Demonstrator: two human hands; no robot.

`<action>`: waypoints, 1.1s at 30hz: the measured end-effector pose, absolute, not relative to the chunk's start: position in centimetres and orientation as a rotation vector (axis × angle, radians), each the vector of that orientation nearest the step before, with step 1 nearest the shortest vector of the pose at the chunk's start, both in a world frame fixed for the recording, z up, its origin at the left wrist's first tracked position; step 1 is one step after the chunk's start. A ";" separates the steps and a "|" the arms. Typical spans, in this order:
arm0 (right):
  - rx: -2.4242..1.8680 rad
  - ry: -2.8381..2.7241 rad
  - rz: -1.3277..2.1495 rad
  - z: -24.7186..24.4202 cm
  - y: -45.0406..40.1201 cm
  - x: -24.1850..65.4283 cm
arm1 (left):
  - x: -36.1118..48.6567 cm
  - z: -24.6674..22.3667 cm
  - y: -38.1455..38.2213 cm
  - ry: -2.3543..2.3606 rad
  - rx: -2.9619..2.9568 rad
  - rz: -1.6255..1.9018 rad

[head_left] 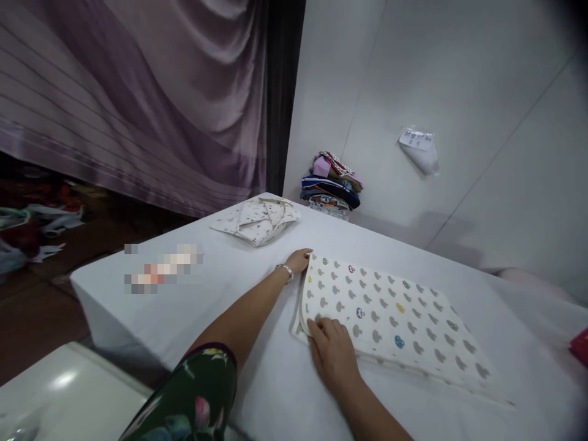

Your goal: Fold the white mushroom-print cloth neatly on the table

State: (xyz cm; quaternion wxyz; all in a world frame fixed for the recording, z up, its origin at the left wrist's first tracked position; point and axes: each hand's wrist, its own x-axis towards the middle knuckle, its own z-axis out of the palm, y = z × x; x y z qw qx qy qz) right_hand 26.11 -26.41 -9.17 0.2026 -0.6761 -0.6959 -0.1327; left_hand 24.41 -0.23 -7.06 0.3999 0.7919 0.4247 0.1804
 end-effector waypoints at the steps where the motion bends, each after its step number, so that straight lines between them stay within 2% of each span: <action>1: -1.885 -1.945 -0.369 -9.1 -26.4 26.1 | 24.1 -7.1 -0.1 1.030 2.018 0.443; 8: -1.900 -1.933 -0.371 -8.7 -26.5 25.9 | 23.7 -6.3 0.1 0.863 2.181 0.437; 16: -1.929 -1.942 -0.380 -9.1 -26.5 25.9 | 24.8 -7.1 0.7 1.109 2.195 0.583; 26: -1.927 -1.935 -0.319 -8.9 -26.7 25.8 | 24.3 -7.2 2.1 0.968 2.161 0.449; 33: -1.928 -1.927 -0.293 -8.6 -26.5 25.8 | 21.1 -6.2 0.3 0.943 2.100 0.421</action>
